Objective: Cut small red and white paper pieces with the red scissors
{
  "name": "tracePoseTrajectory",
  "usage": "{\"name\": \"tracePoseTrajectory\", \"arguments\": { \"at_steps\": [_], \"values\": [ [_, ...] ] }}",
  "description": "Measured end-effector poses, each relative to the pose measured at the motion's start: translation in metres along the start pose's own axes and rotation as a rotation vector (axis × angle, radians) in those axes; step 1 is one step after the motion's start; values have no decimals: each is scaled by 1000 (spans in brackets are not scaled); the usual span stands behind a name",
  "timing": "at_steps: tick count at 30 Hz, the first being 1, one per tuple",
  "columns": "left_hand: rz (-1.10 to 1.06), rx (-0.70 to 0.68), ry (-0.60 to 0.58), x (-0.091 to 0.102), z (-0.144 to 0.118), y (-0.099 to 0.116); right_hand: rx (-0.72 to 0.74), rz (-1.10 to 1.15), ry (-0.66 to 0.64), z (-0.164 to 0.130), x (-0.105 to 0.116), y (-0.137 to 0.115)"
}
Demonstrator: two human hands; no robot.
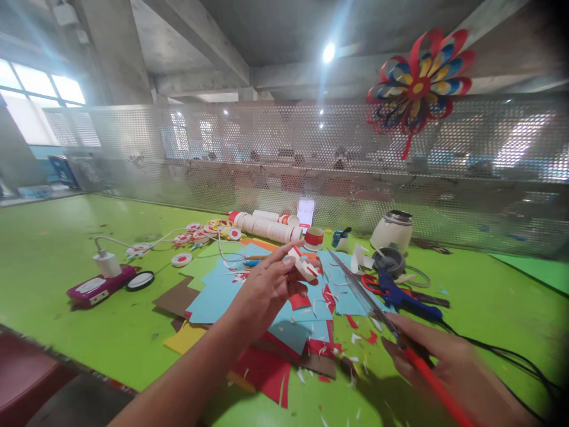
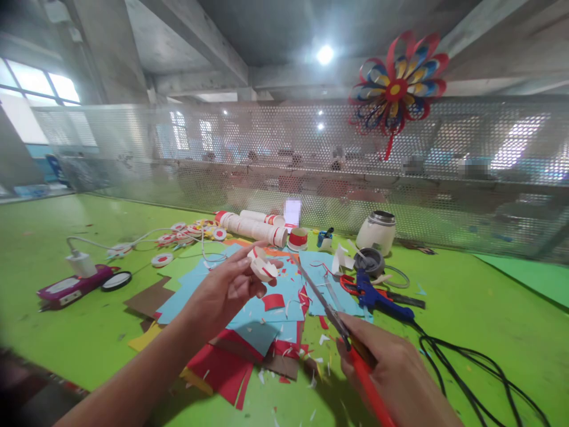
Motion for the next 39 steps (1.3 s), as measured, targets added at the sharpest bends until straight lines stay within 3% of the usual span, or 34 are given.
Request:
{"name": "tracePoseTrajectory", "arguments": {
  "at_steps": [6,10,13,17,21,25,30,33,39],
  "values": [
    [-75,17,-52,0,2,-3,-183,-35,-68,5,-4,21],
    [-3,47,-29,1,2,-6,-126,-52,27,3,0,34],
    [56,116,-70,-3,1,-14,-67,93,63,1,2,23],
    [126,231,-192,-15,-2,-32,18,300,78,4,4,-18],
    [128,305,-248,-24,-5,-46,91,421,5,13,-12,-45],
    [123,312,-269,-27,-5,-53,58,536,-10,18,-29,-50],
    [121,303,-276,-27,-5,-53,-15,769,59,19,-31,-53],
    [128,298,-281,-27,-5,-53,-44,779,116,17,-29,-52],
    [149,304,-226,-23,-3,-51,40,796,190,15,-34,-50]
  ]
}}
Point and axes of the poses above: each hand's wrist, its own z-axis towards the middle knuckle, its own x-axis out of the back of the hand, y = z × x, the point moved 7 cm from there along z, towards the middle knuckle, and after that the axes turned 13 degrees about z, right-handed, at the moved point
